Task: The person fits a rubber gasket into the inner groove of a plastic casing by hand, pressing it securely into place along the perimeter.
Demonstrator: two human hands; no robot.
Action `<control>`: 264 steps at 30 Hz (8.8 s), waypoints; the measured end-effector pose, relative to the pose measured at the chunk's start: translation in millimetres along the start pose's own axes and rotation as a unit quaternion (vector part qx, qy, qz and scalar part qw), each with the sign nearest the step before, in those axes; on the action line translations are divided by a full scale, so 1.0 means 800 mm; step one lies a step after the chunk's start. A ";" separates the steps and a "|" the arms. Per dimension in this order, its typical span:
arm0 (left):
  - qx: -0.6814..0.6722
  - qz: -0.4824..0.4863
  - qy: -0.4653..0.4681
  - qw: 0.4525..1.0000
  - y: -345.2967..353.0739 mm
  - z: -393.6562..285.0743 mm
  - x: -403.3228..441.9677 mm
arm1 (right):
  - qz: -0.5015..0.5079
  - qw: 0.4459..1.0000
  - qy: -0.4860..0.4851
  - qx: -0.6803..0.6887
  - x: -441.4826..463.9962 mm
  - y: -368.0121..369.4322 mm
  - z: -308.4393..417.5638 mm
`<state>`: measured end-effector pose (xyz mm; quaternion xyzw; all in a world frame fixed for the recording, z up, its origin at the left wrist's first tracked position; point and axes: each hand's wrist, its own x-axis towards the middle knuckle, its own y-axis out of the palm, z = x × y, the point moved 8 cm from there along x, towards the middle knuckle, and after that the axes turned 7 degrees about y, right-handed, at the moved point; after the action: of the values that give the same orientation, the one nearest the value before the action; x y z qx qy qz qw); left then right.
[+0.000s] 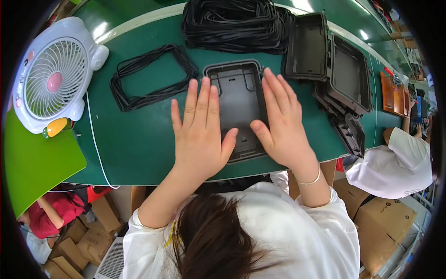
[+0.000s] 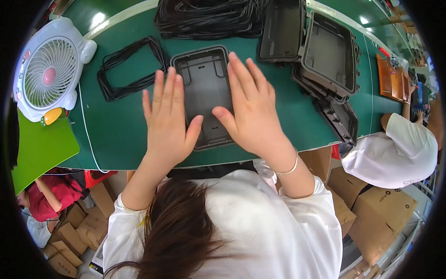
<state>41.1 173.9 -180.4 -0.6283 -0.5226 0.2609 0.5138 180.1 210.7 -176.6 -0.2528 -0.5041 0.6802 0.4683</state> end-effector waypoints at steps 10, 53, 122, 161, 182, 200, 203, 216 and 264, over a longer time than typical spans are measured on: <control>-0.116 -0.019 0.028 0.993 -0.006 0.008 0.000 | 0.038 0.951 0.143 0.272 0.005 -0.007 -0.026; 0.006 0.091 0.226 0.970 -0.034 0.011 -0.080 | 0.127 0.962 -0.240 -0.027 -0.028 -0.007 0.088; -0.473 0.066 -0.282 0.832 -0.049 0.100 -0.076 | -0.044 0.922 0.218 0.316 -0.054 -0.020 -0.017; -0.682 -0.143 -0.124 0.706 -0.091 0.010 -0.093 | 0.006 0.907 -0.142 0.397 -0.008 -0.048 0.065; -0.800 -0.208 0.088 0.555 -0.157 0.002 -0.077 | 0.166 0.812 0.001 0.559 -0.013 -0.010 0.021; -0.479 -0.098 -0.350 0.799 -0.026 0.069 -0.146 | -0.114 0.926 0.171 0.318 -0.027 -0.008 -0.028; -0.452 -0.100 -0.359 0.810 -0.032 0.066 -0.146 | -0.085 0.890 0.217 0.391 -0.029 0.007 -0.042; -0.379 0.017 -0.323 0.867 -0.048 0.053 -0.142 | -0.059 0.944 0.175 0.273 -0.030 -0.024 -0.024; -0.576 0.025 -0.340 0.743 0.018 0.062 -0.160 | 0.108 0.724 0.303 0.610 -0.044 0.059 -0.061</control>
<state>-37.0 75.3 -237.1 -0.6870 -0.6977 0.1189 -0.1645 217.1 198.5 -242.1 -0.1576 0.2193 0.7741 0.5726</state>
